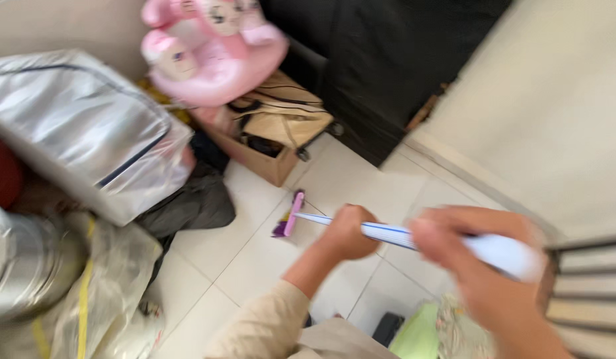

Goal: The person sweeps the floor in a bedroom, on a balcony, and on a set of stairs using a broom.

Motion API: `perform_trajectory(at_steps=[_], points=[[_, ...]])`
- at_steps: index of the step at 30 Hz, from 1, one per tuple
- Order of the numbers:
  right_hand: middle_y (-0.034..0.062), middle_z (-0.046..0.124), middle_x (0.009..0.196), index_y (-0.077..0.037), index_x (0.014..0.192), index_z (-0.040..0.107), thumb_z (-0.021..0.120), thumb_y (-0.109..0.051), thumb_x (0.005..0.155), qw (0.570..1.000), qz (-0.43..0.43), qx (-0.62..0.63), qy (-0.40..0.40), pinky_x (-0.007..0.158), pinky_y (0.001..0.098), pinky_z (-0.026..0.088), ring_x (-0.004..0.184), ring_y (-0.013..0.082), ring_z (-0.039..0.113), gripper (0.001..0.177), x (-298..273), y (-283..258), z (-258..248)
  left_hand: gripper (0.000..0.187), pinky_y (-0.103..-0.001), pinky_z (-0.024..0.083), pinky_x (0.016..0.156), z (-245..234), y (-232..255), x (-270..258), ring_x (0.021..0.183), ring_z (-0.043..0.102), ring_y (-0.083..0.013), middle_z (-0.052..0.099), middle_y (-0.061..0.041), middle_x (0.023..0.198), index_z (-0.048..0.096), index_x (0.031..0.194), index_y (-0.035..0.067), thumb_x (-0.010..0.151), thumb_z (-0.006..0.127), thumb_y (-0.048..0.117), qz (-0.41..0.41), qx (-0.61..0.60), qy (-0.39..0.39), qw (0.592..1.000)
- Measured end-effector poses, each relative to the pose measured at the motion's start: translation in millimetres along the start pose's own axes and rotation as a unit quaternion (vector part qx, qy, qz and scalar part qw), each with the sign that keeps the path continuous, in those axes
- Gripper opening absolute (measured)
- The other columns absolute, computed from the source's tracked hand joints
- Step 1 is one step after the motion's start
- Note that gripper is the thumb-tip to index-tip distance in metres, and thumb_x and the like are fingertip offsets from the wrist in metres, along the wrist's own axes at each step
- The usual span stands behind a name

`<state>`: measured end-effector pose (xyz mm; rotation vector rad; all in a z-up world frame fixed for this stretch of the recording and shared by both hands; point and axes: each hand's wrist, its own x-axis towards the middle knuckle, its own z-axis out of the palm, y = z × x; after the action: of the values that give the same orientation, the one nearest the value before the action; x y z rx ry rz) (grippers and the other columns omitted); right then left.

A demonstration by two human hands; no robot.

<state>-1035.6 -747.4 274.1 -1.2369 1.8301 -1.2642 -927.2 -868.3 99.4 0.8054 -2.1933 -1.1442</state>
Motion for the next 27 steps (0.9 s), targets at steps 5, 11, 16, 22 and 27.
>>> perform_trajectory(at_steps=[5, 11, 16, 22, 27], points=[[0.0116, 0.070, 0.075, 0.005, 0.083, 0.070, 0.067, -0.011, 0.092, 0.960, -0.168, 0.179, -0.137, 0.066, 0.0327, 0.050, 0.066, 0.0165, 0.059, 0.019, 56.9, -9.2, -51.3, 0.020, -0.045, 0.056, 0.071, -26.1, 60.1, -22.1, 0.067, 0.068, -0.0382, 0.069, -0.017, 0.066, 0.073, 0.069, 0.009, 0.075, 0.074, 0.029, -0.081, -0.018, 0.087, 0.993], [0.0137, 0.066, 0.080, 0.006, 0.080, 0.063, 0.061, -0.017, 0.099, 0.877, -0.126, 0.313, -0.342, 0.077, 0.0407, 0.050, 0.071, 0.0216, 0.055, 0.029, 49.6, 96.7, 76.0, 0.009, -0.046, 0.055, 0.068, -54.3, -82.8, -129.8, 0.070, 0.069, -0.0397, 0.069, -0.021, 0.072, 0.074, 0.072, 0.007, 0.073, 0.073, 0.015, -0.272, 0.083, 0.090, 0.954], [0.0042, 0.056, 0.076, 0.002, 0.079, 0.057, 0.060, -0.008, 0.107, 0.843, -0.219, 0.216, -0.442, 0.081, 0.0306, 0.052, 0.080, 0.0137, 0.054, 0.030, -1.1, 133.6, 127.1, 0.011, -0.046, 0.054, 0.066, -16.5, -184.2, -187.6, 0.071, 0.065, -0.0422, 0.067, -0.020, 0.070, 0.072, 0.065, 0.008, 0.073, 0.071, 0.015, -0.252, 0.126, 0.124, 0.952], [0.0136, 0.072, 0.079, 0.010, 0.085, 0.071, 0.063, -0.006, 0.094, 0.954, 0.036, 0.181, -0.235, 0.068, 0.0274, 0.051, 0.069, 0.0146, 0.060, 0.020, 19.4, 128.8, 56.1, 0.020, -0.048, 0.054, 0.067, 16.6, -142.2, -110.8, 0.070, 0.064, -0.0425, 0.066, -0.020, 0.070, 0.069, 0.063, 0.007, 0.077, 0.068, 0.022, -0.229, 0.133, -0.019, 0.964], [0.0106, 0.055, 0.061, 0.009, 0.071, 0.064, 0.060, 0.000, 0.103, 0.931, -0.094, 0.263, -0.233, 0.083, 0.0455, 0.054, 0.072, 0.0254, 0.058, 0.034, 38.0, 72.4, -46.2, 0.016, -0.046, 0.056, 0.071, 31.9, -19.7, -35.9, 0.071, 0.067, -0.0394, 0.069, -0.017, 0.070, 0.073, 0.066, 0.011, 0.075, 0.068, 0.023, -0.199, 0.046, 0.005, 0.979]])
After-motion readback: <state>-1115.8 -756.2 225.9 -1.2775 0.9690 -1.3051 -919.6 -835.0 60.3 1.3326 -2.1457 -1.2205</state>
